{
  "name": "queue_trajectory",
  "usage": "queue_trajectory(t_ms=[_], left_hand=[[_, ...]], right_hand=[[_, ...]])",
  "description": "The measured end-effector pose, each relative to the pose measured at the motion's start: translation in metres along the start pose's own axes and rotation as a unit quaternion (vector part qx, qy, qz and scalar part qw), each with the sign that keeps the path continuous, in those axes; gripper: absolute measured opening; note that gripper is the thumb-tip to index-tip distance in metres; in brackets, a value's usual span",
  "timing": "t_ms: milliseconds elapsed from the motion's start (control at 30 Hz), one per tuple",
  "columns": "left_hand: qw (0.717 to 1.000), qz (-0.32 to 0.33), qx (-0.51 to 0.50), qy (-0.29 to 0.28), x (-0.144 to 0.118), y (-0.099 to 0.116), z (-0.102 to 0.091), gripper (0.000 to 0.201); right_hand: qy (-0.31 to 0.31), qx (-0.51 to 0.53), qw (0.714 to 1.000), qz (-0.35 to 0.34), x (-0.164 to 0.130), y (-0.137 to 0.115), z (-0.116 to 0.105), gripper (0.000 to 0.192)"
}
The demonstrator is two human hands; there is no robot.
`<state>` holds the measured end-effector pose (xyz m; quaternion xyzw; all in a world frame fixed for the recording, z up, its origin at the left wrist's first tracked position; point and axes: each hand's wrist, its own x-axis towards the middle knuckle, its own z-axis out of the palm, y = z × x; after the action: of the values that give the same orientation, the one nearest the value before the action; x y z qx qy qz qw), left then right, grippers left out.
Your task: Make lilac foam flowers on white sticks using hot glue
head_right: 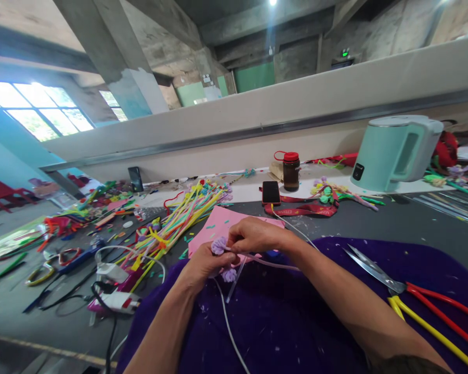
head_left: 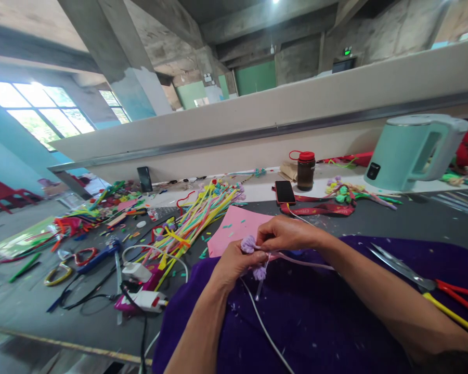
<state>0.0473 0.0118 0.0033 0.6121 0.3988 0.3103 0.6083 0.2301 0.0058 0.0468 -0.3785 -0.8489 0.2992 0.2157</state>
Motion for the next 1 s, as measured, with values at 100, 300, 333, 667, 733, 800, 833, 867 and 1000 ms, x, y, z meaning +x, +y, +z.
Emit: queue_trajectory(t_ms=[100, 300, 333, 667, 733, 800, 833, 867, 1000], left_hand=[[1.000, 0.007, 0.007, 0.005, 0.002, -0.004, 0.000, 0.011], [0.998, -0.006, -0.004, 0.063, 0.002, -0.002, 0.003, 0.017], [0.998, -0.008, -0.012, 0.067, 0.002, -0.001, 0.003, 0.018], [0.989, -0.014, -0.107, 0.097, 0.002, -0.002, 0.006, 0.021], [0.983, -0.007, -0.142, 0.114, 0.002, 0.000, 0.005, 0.020], [0.975, 0.006, -0.177, 0.133, 0.001, 0.002, 0.004, 0.020], [0.971, 0.014, -0.194, 0.142, 0.001, 0.002, 0.003, 0.020], [0.966, 0.023, -0.210, 0.151, 0.001, 0.003, 0.002, 0.020], [0.937, 0.077, -0.276, 0.198, 0.001, 0.004, -0.002, 0.019]], right_hand=[[0.012, 0.010, 1.000, 0.001, 0.001, -0.002, 0.001, 0.011], [0.056, -0.027, 0.998, -0.011, 0.002, 0.001, -0.001, 0.009], [0.057, -0.032, 0.998, -0.012, 0.002, 0.001, -0.001, 0.011], [0.144, -0.139, 0.979, -0.042, -0.001, -0.004, 0.001, 0.013], [0.229, -0.162, 0.958, -0.062, -0.004, -0.012, -0.001, 0.012], [0.311, -0.157, 0.932, -0.098, -0.008, -0.024, -0.003, 0.012], [0.335, -0.146, 0.923, -0.119, -0.011, -0.031, -0.003, 0.013], [0.349, -0.140, 0.916, -0.136, -0.013, -0.037, -0.002, 0.015], [0.279, -0.207, 0.929, -0.128, -0.014, -0.048, 0.011, 0.020]])
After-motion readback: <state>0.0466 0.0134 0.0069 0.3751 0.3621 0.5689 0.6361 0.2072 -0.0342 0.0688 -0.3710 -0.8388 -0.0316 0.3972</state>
